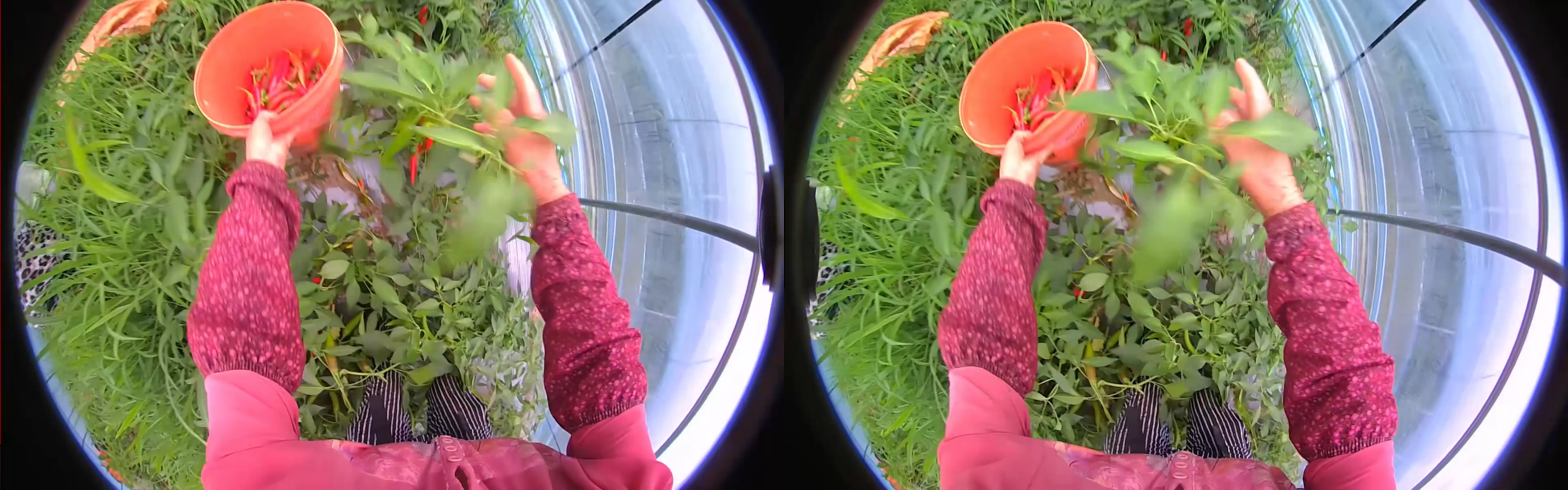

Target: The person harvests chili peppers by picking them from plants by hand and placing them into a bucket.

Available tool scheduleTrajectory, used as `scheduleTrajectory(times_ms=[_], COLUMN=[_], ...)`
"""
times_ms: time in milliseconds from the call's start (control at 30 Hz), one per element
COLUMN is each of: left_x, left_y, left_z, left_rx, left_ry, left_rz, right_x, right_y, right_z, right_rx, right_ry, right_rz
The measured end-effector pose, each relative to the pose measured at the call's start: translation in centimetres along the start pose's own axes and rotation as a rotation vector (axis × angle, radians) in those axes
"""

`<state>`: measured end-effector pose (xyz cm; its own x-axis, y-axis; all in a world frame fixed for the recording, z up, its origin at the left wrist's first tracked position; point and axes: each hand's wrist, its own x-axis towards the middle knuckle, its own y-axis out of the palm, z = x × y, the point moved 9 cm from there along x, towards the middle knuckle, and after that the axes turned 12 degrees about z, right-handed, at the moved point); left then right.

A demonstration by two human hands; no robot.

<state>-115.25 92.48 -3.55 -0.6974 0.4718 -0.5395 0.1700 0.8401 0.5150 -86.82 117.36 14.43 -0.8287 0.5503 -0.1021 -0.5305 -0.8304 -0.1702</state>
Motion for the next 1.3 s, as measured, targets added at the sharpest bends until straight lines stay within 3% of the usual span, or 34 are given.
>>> scheduleTrajectory(times_ms=[133,200,267,333,433,467,500,567,600,633,667,767,800,833,867,900,933,967,1000,1033,1167,1233,1300], left_x=[7.2,7.0,7.3,8.4,5.6,4.3,2.4,-1.4,-5.1,-8.8,-12.5,-20.2,-22.1,-24.0,-26.0,-28.0,-29.9,-31.7,-32.5,-33.0,-32.5,-29.4,-26.5], left_y=[-6.7,-5.5,-2.2,-3.4,-1.8,-1.9,-1.7,-0.5,0.8,0.6,-3.0,-4.8,-5.6,-7.4,-8.5,-11.1,-12.4,-15.9,-16.0,-15.9,-15.9,-14.5,-13.6], left_z=[7.0,9.6,11.5,13.7,11.2,10.9,10.7,11.0,10.3,12.3,15.1,15.3,16.0,17.8,19.1,21.1,22.0,24.2,22.9,22.9,22.8,21.6,18.5], left_rx=[-0.004,0.229,0.243,0.175,0.408,0.487,0.587,0.847,0.878,0.669,0.679,1.563,1.837,1.906,1.97,2.147,2.11,2.015,1.953,2.168,2.222,2.057,1.825], left_ry=[-0.051,-0.19,-0.266,-0.3,-0.248,-0.236,-0.191,-0.014,0.082,-0.315,-0.39,-0.218,-0.209,-0.313,-0.322,-0.408,-0.704,-0.649,-0.637,-0.524,-0.445,-0.807,-0.288], left_rz=[-0.015,0.033,0.177,0.007,0.078,0.116,0.032,0.26,0.358,0.387,0.476,0.516,0.508,0.558,0.591,0.616,0.735,0.787,0.723,0.795,0.85,0.787,0.526], right_x=[-2.7,-4.0,-6.2,-8.3,-11.4,-12.3,-13.8,-13.3,-15.8,-18.6,-20.6,-20.6,-19.7,-19.5,-19.5,-19.8,-20.9,-17.2,-17.9,-18.7,-26.1,-31.5,-30.1], right_y=[0.2,0.1,-0.9,-2.6,-4.1,-3.5,-5.0,-1.5,-1.4,-1.6,3.9,10.8,12.7,14.1,15.7,17.3,18.3,20.4,21.8,23.1,27.5,28.8,28.1], right_z=[-3.9,-6.3,-9.1,-11.5,-13.2,-11.5,-14.3,-10.7,-14.0,-17.1,-19.6,-19.9,-20.1,-21.3,-22.1,-23.0,-25.2,-19.6,-21.5,-22.5,-29.1,-35.2,-30.3], right_rx=[0.116,0.225,0.087,0.059,0.294,0.165,0.574,0.807,0.737,0.648,0.805,0.428,0.402,0.304,-0.033,-0.013,0.38,0.08,-0.047,-0.069,-0.186,-0.198,-0.148], right_ry=[0.017,0.068,0.084,0.107,0.177,-0.013,0.122,-0.319,-0.121,0.089,0.275,0.618,0.529,0.495,0.325,0.331,0.583,0.487,0.427,0.342,0.357,0.323,0.386], right_rz=[-0.056,-0.172,-0.222,-0.334,-0.345,-0.372,-0.503,0.06,-0.055,-0.168,-0.051,0.193,0.325,0.363,0.567,0.678,0.604,0.741,0.798,0.803,1.036,0.99,1.118])
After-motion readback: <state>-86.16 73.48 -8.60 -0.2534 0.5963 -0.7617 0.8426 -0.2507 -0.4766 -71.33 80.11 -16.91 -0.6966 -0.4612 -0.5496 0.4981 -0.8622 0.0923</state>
